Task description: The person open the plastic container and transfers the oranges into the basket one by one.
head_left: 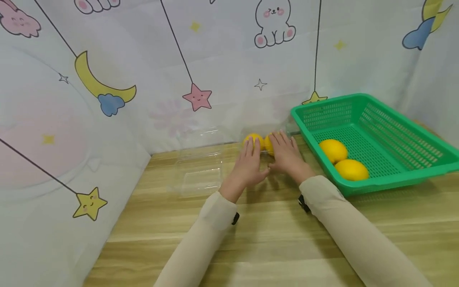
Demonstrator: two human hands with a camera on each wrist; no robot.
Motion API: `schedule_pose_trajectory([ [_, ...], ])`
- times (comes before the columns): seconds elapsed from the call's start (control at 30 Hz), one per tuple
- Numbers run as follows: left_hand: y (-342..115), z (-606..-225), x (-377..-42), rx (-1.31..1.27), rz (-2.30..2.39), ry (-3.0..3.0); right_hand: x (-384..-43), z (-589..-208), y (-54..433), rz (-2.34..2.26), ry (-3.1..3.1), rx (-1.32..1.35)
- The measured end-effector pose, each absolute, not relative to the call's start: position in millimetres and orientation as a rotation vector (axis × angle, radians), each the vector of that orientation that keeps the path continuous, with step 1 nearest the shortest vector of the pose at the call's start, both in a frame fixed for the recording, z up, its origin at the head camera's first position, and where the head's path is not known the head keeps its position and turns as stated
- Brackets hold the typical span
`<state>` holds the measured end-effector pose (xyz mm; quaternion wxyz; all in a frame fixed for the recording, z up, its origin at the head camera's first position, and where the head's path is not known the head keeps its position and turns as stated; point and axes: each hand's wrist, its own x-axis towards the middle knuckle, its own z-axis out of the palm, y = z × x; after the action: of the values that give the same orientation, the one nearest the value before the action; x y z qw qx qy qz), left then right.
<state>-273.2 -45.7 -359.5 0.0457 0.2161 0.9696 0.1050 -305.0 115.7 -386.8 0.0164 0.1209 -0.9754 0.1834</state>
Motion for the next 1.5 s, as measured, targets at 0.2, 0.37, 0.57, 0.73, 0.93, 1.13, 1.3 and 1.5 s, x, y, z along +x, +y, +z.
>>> schedule_pose_trajectory([
  [0.2,-42,-365,-271,0.572,0.236,2.969,-295,-381,119,0.558,-3.075,0.398],
  [0.37,-43,-365,-269,0.561,0.244,2.97,-282,-378,122,0.547,-3.057,0.439],
  [0.57,-52,-364,-266,0.66,0.223,2.96,-268,-376,123,0.501,-3.049,0.501],
  [0.73,-57,-368,-259,0.731,0.105,2.994,-255,-375,126,0.452,-3.039,0.549],
  [0.93,-58,-369,-245,0.773,-0.026,3.016,-237,-375,129,0.434,-3.023,0.588],
  [1.13,-64,-370,-226,0.819,-0.046,3.021,-219,-368,131,0.358,-3.03,0.671],
  [1.3,-75,-361,-212,0.867,0.012,2.995,-208,-350,140,0.303,-3.031,0.794],
  [1.5,-82,-357,-206,0.926,0.041,2.996,-204,-346,139,0.282,-3.011,0.841],
])
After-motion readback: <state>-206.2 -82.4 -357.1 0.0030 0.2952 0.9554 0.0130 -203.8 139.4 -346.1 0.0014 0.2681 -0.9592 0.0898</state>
